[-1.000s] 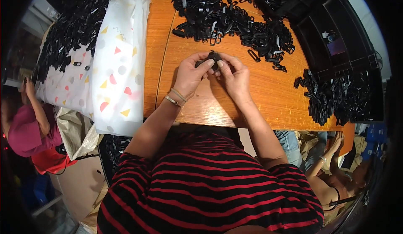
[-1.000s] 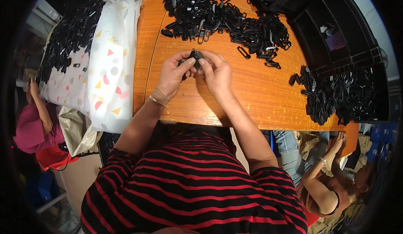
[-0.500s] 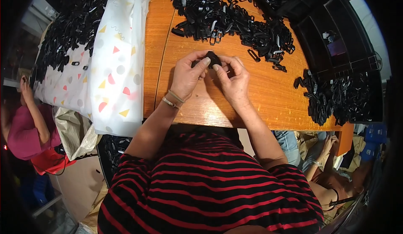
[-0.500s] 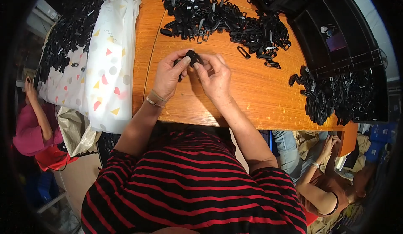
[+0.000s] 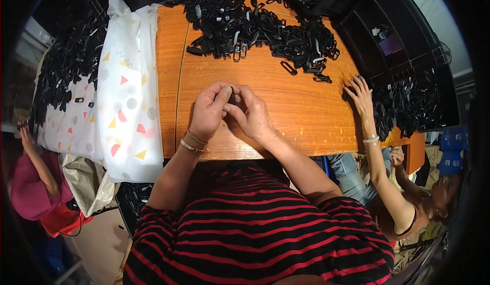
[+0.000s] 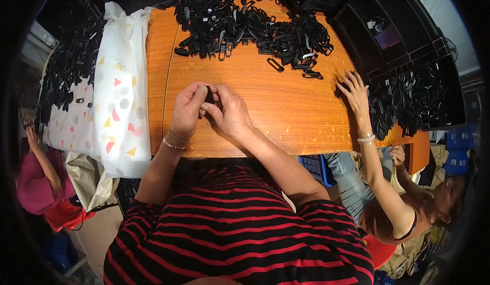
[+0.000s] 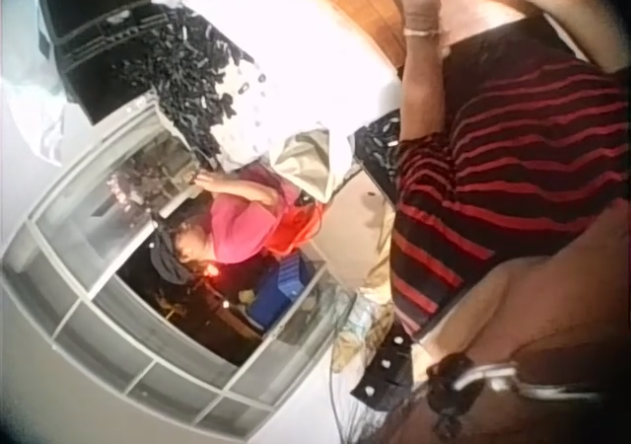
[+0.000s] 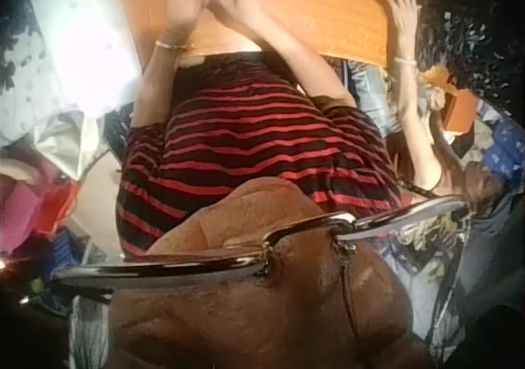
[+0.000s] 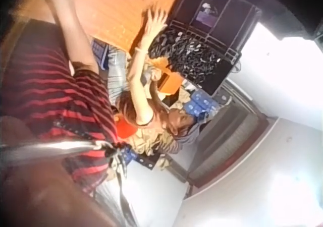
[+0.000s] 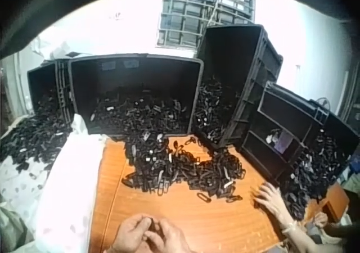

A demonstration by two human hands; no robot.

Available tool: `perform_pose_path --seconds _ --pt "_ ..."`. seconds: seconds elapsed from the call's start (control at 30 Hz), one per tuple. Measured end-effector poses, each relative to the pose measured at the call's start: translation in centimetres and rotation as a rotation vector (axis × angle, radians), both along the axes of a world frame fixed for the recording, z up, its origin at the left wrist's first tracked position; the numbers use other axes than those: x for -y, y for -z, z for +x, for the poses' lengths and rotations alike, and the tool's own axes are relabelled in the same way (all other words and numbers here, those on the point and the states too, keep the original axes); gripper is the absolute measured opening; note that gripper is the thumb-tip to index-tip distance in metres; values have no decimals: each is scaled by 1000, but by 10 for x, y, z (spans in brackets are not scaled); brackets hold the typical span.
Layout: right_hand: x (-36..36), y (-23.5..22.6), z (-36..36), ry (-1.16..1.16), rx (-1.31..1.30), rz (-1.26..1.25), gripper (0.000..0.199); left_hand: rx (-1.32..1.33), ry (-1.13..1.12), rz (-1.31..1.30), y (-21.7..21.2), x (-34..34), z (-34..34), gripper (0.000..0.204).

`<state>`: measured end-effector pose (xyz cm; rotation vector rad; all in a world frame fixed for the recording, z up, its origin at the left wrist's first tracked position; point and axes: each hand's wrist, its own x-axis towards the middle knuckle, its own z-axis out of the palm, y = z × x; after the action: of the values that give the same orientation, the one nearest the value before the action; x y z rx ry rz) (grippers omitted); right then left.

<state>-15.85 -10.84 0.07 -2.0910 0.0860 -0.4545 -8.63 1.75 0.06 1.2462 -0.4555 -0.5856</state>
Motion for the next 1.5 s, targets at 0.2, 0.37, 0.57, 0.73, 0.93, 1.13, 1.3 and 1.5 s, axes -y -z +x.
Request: perform_pose_path --seconds 0.2,0.37,0.57,0.73,0.93,1.13,1.3,1.5 --pt "14 5 3 -83 -156 76 41 -172 35 -69 8 -4 -4 28" --pt "84 -15 46 -31 142 -555 28 -265 -72 51 -19 -39 -24 34" --pt "159 -27 91 223 -314 -1037 50 -89 -23 250 -43 -151 -52 40" --pt "155 -25 97 135 -405 -999 56 -108 -289 381 -15 -282 -89 39" --pt "130 -14 83 21 -255 -575 52 -390 -584 755 62 -372 -112 34" --pt "123 -31 67 -7 -322 -63 38 -351 -704 947 187 -429 -121 18" --pt "120 -31 36 65 -209 -483 25 -201 -850 816 238 -475 -137 11" --pt "95 -12 -4 -49 -88 -590 21 381 -1371 1020 114 -410 -81 19"
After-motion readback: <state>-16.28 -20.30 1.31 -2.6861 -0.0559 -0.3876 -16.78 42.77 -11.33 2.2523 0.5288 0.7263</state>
